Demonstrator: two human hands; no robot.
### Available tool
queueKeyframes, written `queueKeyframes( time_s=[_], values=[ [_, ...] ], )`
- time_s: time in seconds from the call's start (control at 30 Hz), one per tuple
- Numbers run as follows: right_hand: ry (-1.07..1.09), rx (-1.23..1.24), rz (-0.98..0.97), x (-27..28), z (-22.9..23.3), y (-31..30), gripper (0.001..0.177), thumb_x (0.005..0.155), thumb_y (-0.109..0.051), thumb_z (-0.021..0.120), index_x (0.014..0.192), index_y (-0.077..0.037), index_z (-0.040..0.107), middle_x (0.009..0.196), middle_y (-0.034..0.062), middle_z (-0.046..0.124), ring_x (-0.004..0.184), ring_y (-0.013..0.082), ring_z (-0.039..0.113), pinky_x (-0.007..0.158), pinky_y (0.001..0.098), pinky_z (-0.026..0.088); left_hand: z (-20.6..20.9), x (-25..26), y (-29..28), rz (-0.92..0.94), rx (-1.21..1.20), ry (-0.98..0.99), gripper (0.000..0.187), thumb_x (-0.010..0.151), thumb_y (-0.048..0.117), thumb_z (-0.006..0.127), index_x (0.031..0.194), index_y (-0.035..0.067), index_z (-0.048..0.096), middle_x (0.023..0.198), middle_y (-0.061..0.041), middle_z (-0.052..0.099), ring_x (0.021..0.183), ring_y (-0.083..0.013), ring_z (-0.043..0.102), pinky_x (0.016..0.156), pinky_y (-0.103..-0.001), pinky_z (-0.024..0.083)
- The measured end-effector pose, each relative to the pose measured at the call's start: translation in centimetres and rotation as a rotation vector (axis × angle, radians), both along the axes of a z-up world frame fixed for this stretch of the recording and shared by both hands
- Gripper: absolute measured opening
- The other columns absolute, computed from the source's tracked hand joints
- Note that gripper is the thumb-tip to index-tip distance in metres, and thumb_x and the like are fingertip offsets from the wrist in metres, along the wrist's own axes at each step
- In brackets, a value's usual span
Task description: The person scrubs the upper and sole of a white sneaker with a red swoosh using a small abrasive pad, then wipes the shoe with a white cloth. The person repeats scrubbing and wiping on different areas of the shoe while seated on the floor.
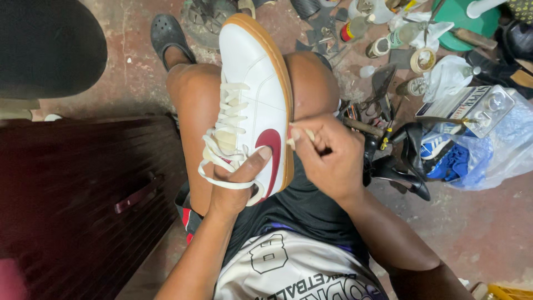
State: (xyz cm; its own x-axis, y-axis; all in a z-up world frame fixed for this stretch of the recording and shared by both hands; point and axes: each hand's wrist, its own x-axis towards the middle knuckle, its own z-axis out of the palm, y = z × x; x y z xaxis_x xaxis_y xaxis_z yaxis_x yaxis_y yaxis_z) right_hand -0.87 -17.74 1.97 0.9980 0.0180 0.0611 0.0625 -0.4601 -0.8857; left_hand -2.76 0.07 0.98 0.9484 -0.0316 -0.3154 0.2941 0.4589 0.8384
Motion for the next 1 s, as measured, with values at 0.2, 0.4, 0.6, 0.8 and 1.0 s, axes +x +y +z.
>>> queueKeyframes(
  time_s=[0.2, 0.4, 0.6, 0.8, 1.0],
  values=[
    [0.102, 0.375, 0.003, 1.2, -1.0, -0.7, 0.01, 0.104, -0.002, 0.065, 0.113, 0.001, 0.068, 0.093, 0.0038, 0.072, 0.072, 0.002, 0.059, 0.062, 0.0185, 0.047, 0.7, 0.2, -0.3, 0.095, -0.066, -0.092, 0.057, 0.084, 0.0, 0.071, 0.139, -0.006, 0.056, 0.125, -0.015, 0.069, 0.116, -0.0221, 0.068, 0.104, -0.035, 0.054],
    [0.07, 0.338, 0.094, 0.9, -0.5, -0.3, 0.013, 0.101, -0.002, 0.068, 0.113, 0.001, 0.068, 0.092, -0.0013, 0.071, 0.077, -0.0015, 0.059, 0.065, 0.0158, 0.046, 1.0, 0.4, -0.6, 0.11, -0.191, -0.052, 0.061, 0.083, -0.003, 0.071, 0.14, -0.007, 0.053, 0.125, -0.016, 0.068, 0.116, -0.0237, 0.067, 0.103, -0.036, 0.053],
    [-0.004, 0.168, 0.023, 1.6, -0.7, 0.7, 0.006, 0.097, -0.001, 0.073, 0.103, -0.001, 0.07, 0.065, -0.0107, 0.045, 0.057, -0.0038, 0.035, 0.05, 0.0175, 0.027, 0.7, 0.2, -0.3, 0.087, -0.181, -0.038, 0.057, 0.083, -0.001, 0.072, 0.138, -0.008, 0.056, 0.122, -0.017, 0.069, 0.112, -0.024, 0.068, 0.101, -0.036, 0.054],
    [0.009, 0.288, 0.019, 3.0, -0.6, 1.4, 0.006, 0.1, 0.0, 0.069, 0.106, -0.002, 0.067, 0.071, -0.0085, 0.055, 0.058, -0.0053, 0.04, 0.05, 0.0152, 0.028, 0.6, 0.4, 0.1, 0.066, -0.107, -0.081, 0.054, 0.083, 0.002, 0.073, 0.135, -0.009, 0.059, 0.12, -0.017, 0.07, 0.11, -0.0229, 0.068, 0.099, -0.035, 0.054],
    [0.033, 0.334, 0.042, 5.1, 0.2, 2.1, 0.008, 0.101, 0.0, 0.067, 0.109, -0.001, 0.065, 0.085, -0.0034, 0.069, 0.072, -0.0037, 0.063, 0.06, 0.0152, 0.051, 0.7, 0.5, 0.2, 0.053, -0.08, -0.042, 0.054, 0.082, 0.004, 0.072, 0.134, -0.006, 0.059, 0.121, -0.013, 0.07, 0.111, -0.0203, 0.067, 0.099, -0.034, 0.053]
  ],
)
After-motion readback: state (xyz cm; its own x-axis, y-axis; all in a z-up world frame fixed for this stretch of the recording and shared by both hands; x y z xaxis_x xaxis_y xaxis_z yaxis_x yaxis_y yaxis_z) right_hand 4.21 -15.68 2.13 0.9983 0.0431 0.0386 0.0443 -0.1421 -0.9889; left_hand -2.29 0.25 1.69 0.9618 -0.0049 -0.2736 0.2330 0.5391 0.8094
